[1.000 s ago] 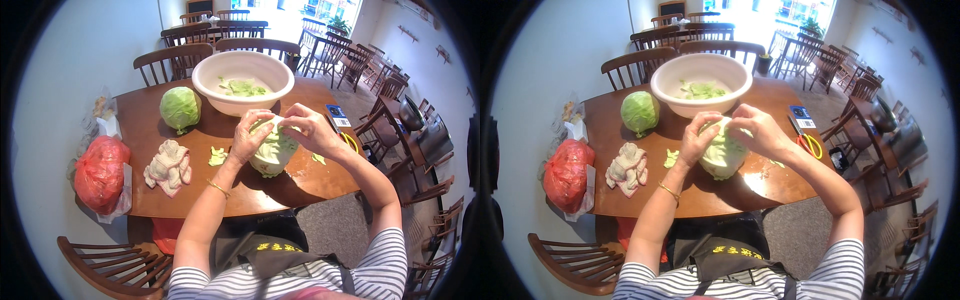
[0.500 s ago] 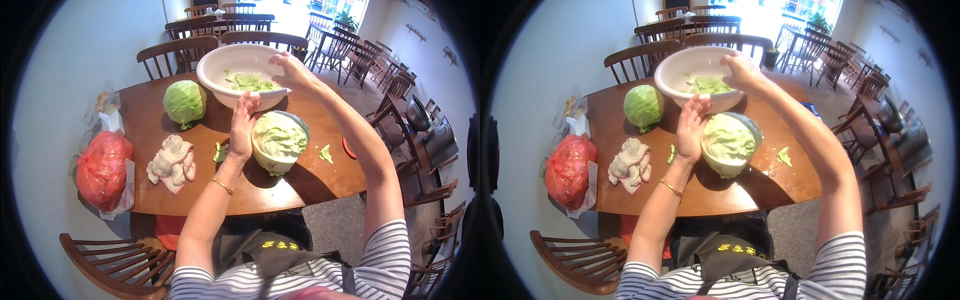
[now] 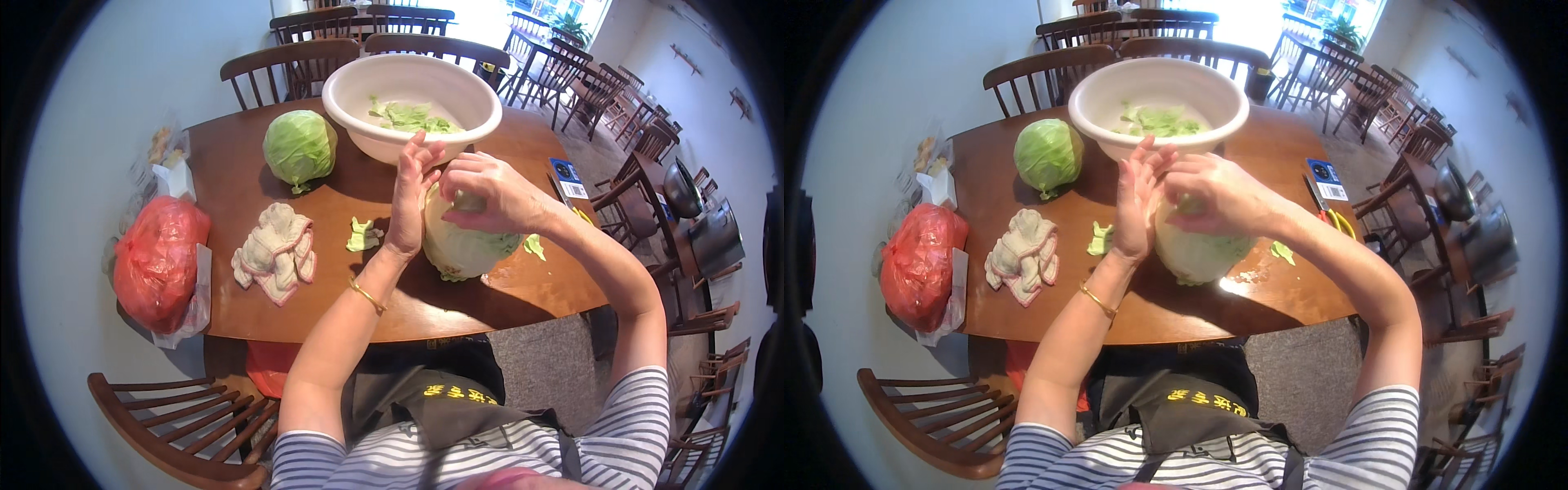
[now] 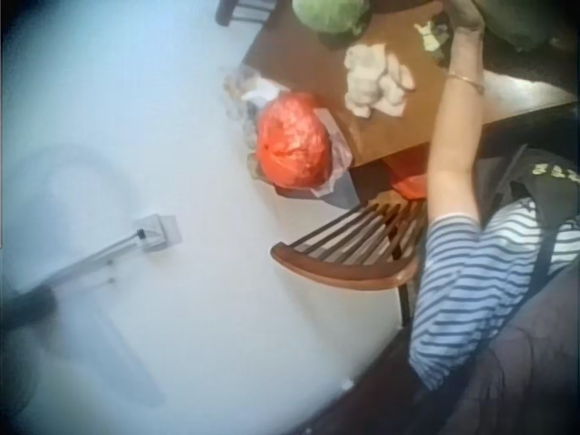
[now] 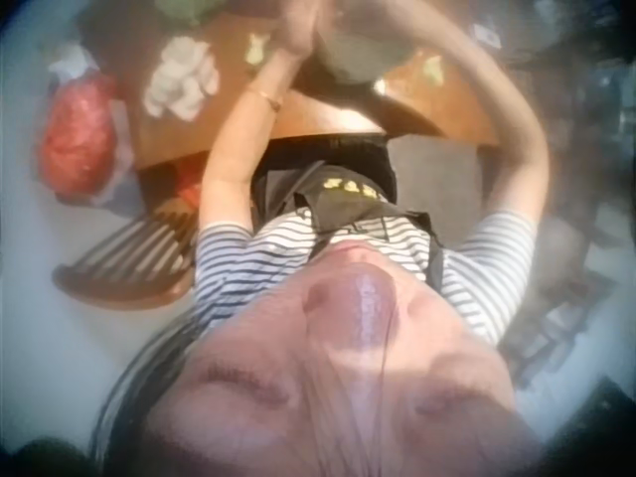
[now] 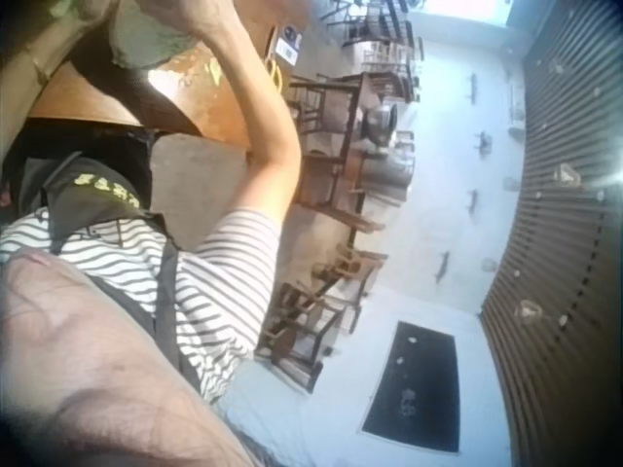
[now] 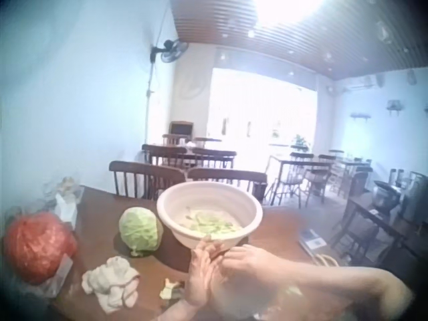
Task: The person stands at a wooden table and removes outer leaves from a cabbage by hand, placing them into a white bowl. They then use scissors to trim the core of a leaf before continuing to peel and trim additional leaves.
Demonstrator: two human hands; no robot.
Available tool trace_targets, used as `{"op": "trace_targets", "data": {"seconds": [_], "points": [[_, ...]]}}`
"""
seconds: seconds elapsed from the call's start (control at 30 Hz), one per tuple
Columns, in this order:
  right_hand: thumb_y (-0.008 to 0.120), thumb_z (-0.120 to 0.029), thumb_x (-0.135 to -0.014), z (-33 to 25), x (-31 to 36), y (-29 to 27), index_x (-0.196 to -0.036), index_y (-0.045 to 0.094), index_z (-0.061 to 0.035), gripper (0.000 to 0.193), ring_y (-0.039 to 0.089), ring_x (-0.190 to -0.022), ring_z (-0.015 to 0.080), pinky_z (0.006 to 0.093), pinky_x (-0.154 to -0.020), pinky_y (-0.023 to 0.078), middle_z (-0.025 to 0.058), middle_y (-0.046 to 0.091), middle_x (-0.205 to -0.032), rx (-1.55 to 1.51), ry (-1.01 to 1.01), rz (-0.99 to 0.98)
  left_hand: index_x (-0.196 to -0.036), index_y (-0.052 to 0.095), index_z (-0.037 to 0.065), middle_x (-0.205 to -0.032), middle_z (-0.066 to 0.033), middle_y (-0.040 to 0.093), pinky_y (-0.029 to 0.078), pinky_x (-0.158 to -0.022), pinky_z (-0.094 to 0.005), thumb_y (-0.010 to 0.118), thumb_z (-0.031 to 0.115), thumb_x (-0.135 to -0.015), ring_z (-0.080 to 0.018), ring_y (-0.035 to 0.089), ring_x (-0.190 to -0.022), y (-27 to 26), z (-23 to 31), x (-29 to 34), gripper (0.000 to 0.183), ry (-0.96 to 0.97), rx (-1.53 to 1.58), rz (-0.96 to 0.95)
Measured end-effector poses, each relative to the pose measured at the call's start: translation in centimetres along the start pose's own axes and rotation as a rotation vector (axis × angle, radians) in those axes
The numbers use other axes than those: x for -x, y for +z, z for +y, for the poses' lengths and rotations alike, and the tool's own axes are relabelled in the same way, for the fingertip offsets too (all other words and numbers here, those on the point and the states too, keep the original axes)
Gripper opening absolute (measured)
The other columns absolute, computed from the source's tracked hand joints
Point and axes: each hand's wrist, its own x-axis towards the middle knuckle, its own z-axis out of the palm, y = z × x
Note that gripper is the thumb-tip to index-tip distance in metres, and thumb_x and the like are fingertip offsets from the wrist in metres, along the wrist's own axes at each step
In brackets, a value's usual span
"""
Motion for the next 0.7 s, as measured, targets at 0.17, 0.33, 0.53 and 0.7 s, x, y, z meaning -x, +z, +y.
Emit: {"op": "trace_targets", "data": {"seconds": [0.17, 0.33, 0.53, 0.7], "points": [[0.075, -0.012, -0.074, -0.6, -0.1, -0.6, -0.101, 0.065, -0.007, 0.029, 0.056, -0.112, 0.0259, 0.0467, -0.106, 0.039, 0.0082, 0.064, -0.107, 0.115, -0.082, -0.011, -0.153, 0.019, 0.007, -0.146, -0.0198, 0.038, 0.033, -0.113, -0.0417, 0.029, 0.067, -0.098, -0.0275, 0.04, -0.135, 0.3, 0.3, 0.1, 0.082, -0.036, 0.041, -0.088], [0.07, -0.004, -0.073, -0.8, -1.5, -3.2, -0.091, 0.07, -0.0036, 0.018, 0.06, -0.106, 0.0267, 0.0395, -0.099, 0.046, 0.0088, 0.067, -0.107, 0.084, -0.114, -0.133, -0.152, 0.022, 0.006, -0.142, -0.0199, 0.045, 0.034, -0.112, -0.0384, 0.028, 0.068, -0.097, -0.0266, 0.043, -0.133, -0.2, 0.2, 0.1, 0.083, -0.036, -0.087, -0.171], [0.069, -0.003, -0.08, -0.2, -2.0, -3.5, -0.091, 0.067, 0.0, 0.012, 0.065, -0.075, 0.0163, 0.0312, -0.069, 0.053, 0.0088, 0.07, -0.09, -0.255, 0.191, -0.13, -0.141, 0.043, 0.001, -0.124, -0.0137, 0.059, 0.041, -0.103, -0.0314, 0.028, 0.055, -0.104, -0.0175, 0.054, -0.114, 0.0, -0.1, 0.1, 0.067, 0.027, -0.065, -0.127], [0.072, -0.012, -0.089, 3.0, -0.1, -1.6, -0.091, 0.062, -0.0028, 0.014, 0.06, -0.081, 0.0072, 0.0227, -0.07, 0.049, 0.0033, 0.065, -0.096, -0.877, 0.422, 0.176, -0.135, 0.049, -0.004, -0.121, -0.0143, 0.061, 0.043, -0.102, -0.0329, 0.031, 0.049, -0.103, -0.0214, 0.057, -0.113, -0.5, 0.1, -0.2, 0.064, -0.164, 0.035, -0.164]]}}
